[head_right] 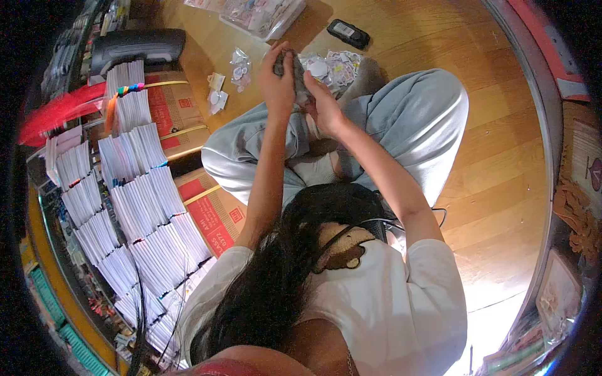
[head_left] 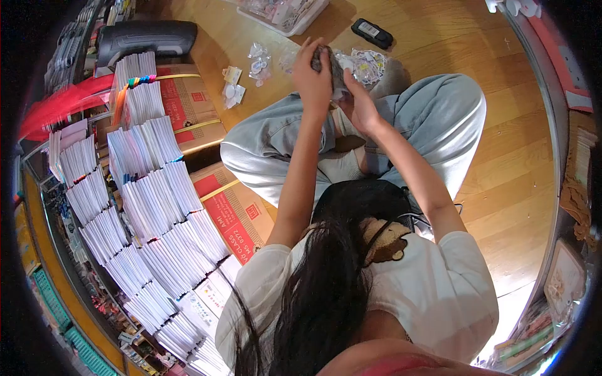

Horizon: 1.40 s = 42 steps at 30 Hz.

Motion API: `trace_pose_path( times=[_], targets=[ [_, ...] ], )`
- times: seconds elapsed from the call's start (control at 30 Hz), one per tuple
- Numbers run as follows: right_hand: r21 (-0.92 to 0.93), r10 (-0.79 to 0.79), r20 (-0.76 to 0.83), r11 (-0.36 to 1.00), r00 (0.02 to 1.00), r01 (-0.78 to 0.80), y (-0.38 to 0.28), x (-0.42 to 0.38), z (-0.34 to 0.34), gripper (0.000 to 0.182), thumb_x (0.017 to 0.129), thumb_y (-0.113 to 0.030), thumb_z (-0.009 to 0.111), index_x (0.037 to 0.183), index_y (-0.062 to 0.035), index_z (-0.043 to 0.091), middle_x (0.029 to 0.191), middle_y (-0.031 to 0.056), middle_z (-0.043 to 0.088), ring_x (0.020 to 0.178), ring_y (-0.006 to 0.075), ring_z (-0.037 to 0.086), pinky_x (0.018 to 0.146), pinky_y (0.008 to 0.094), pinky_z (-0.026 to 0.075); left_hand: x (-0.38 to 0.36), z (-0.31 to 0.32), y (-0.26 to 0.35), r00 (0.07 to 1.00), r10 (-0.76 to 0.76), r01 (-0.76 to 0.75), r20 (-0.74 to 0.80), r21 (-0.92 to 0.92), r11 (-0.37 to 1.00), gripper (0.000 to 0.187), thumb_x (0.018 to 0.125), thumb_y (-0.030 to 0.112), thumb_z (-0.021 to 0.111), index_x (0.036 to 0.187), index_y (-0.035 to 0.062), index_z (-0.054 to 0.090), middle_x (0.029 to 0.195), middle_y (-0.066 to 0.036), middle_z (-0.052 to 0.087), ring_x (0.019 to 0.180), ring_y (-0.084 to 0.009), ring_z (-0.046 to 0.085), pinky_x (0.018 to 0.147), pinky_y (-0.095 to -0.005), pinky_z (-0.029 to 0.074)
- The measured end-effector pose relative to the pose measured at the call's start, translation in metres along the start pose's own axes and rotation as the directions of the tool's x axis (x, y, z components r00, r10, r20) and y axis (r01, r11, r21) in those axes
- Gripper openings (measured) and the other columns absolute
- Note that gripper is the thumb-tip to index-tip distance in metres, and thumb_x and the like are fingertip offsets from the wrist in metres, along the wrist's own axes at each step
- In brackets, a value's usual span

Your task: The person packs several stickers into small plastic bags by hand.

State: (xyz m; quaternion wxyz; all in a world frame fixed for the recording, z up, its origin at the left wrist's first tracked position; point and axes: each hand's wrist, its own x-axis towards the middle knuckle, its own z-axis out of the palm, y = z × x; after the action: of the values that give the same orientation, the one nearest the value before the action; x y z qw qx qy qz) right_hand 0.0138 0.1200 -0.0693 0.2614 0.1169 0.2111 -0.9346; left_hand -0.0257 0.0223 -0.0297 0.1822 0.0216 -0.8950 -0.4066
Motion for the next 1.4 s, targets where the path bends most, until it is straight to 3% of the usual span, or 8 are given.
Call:
trace_pose_path(
  times=[0.4,0.63,0.83,0.87,0.97,1.1,1.2,1.4],
  targets=[
    [0.158,0.006,0.032,0.987,0.999,-0.011,-0.019,-0.007,0.012,0.051,0.092,-0.045,0.033,0.125,-0.0076,0.041,0.121,0.0053,0.049,0.111,0.0190,0.047,0.097,0.0346,0.033,-0.030,0.011,0.011,0.967,0.254,-0.251,0.011,0.194,0.948,0.030,0.080,0.013,0.059,0.109,0.0067,0.056,0.121,-0.016,0.049,0.118,-0.0408,0.038,0.097,-0.0433,0.032],
    [0.209,0.043,0.048,0.977,0.998,-0.053,-0.004,0.000,-0.004,0.048,0.092,-0.041,0.035,0.123,-0.0061,0.044,0.116,0.0075,0.052,0.109,0.0199,0.047,0.096,0.0341,0.033,-0.002,0.004,-0.007,0.989,-0.131,0.118,-0.061,-0.184,0.976,0.030,0.081,0.014,0.059,0.108,0.0008,0.055,0.111,-0.018,0.055,0.103,-0.0318,0.052,0.089,-0.0367,0.039],
    [0.183,0.053,-0.082,0.982,0.995,-0.037,-0.017,-0.009,0.007,0.046,0.091,-0.042,0.037,0.115,-0.0050,0.051,0.112,0.0063,0.054,0.106,0.0187,0.049,0.093,0.0343,0.035,-0.039,0.009,0.010,0.989,0.143,-0.142,-0.038,0.008,0.990,0.044,0.078,0.019,0.064,0.117,0.0054,0.049,0.130,-0.021,0.036,0.114,-0.0371,0.042,0.093,-0.0411,0.035],
    [0.154,0.036,-0.039,0.988,0.999,-0.030,-0.017,-0.007,0.008,0.047,0.090,-0.043,0.038,0.116,-0.0056,0.049,0.111,0.0059,0.054,0.104,0.0190,0.050,0.092,0.0335,0.036,-0.030,0.008,0.010,0.970,0.230,-0.225,-0.072,0.073,0.972,0.034,0.079,0.019,0.062,0.109,0.0031,0.054,0.116,-0.021,0.049,0.104,-0.0335,0.051,0.087,-0.0375,0.040],
    [0.167,0.082,-0.081,0.984,0.993,-0.068,-0.020,-0.008,0.015,0.048,0.090,-0.043,0.037,0.118,-0.0058,0.047,0.111,0.0060,0.054,0.104,0.0192,0.050,0.092,0.0336,0.035,-0.003,-0.002,0.006,0.981,-0.170,0.183,0.097,-0.154,0.971,0.025,0.081,0.019,0.061,0.097,0.0006,0.058,0.095,-0.020,0.059,0.089,-0.0287,0.058,0.077,-0.0330,0.043],
    [0.138,0.019,0.161,0.990,0.987,-0.042,-0.011,0.002,-0.005,0.049,0.090,-0.043,0.037,0.118,-0.0040,0.046,0.112,0.0078,0.054,0.103,0.0191,0.051,0.093,0.0336,0.035,-0.005,0.001,-0.005,0.964,-0.238,0.224,-0.121,-0.120,0.967,0.026,0.079,0.019,0.064,0.093,-0.0015,0.058,0.084,-0.016,0.060,0.081,-0.0261,0.059,0.074,-0.0313,0.044],
    [0.190,0.053,-0.029,0.981,0.998,-0.046,-0.016,-0.003,0.005,0.047,0.090,-0.041,0.037,0.118,-0.0035,0.048,0.113,0.0081,0.054,0.104,0.0194,0.051,0.092,0.0330,0.035,-0.030,0.016,-0.004,0.979,0.082,-0.110,-0.186,-0.141,0.984,0.036,0.073,0.019,0.069,0.099,-0.0016,0.055,0.091,-0.015,0.059,0.086,-0.0274,0.057,0.078,-0.0326,0.043],
    [0.205,0.026,-0.026,0.979,0.999,-0.020,-0.008,0.001,0.002,0.036,0.091,-0.029,0.044,0.117,-0.0044,0.048,0.115,0.0057,0.054,0.107,0.0171,0.049,0.096,0.0351,0.035,-0.013,0.009,-0.006,0.996,-0.088,0.083,-0.033,-0.146,0.986,0.031,0.073,0.018,0.069,0.093,-0.0017,0.056,0.083,-0.015,0.060,0.075,-0.0261,0.058,0.070,-0.0324,0.044]
  ],
)
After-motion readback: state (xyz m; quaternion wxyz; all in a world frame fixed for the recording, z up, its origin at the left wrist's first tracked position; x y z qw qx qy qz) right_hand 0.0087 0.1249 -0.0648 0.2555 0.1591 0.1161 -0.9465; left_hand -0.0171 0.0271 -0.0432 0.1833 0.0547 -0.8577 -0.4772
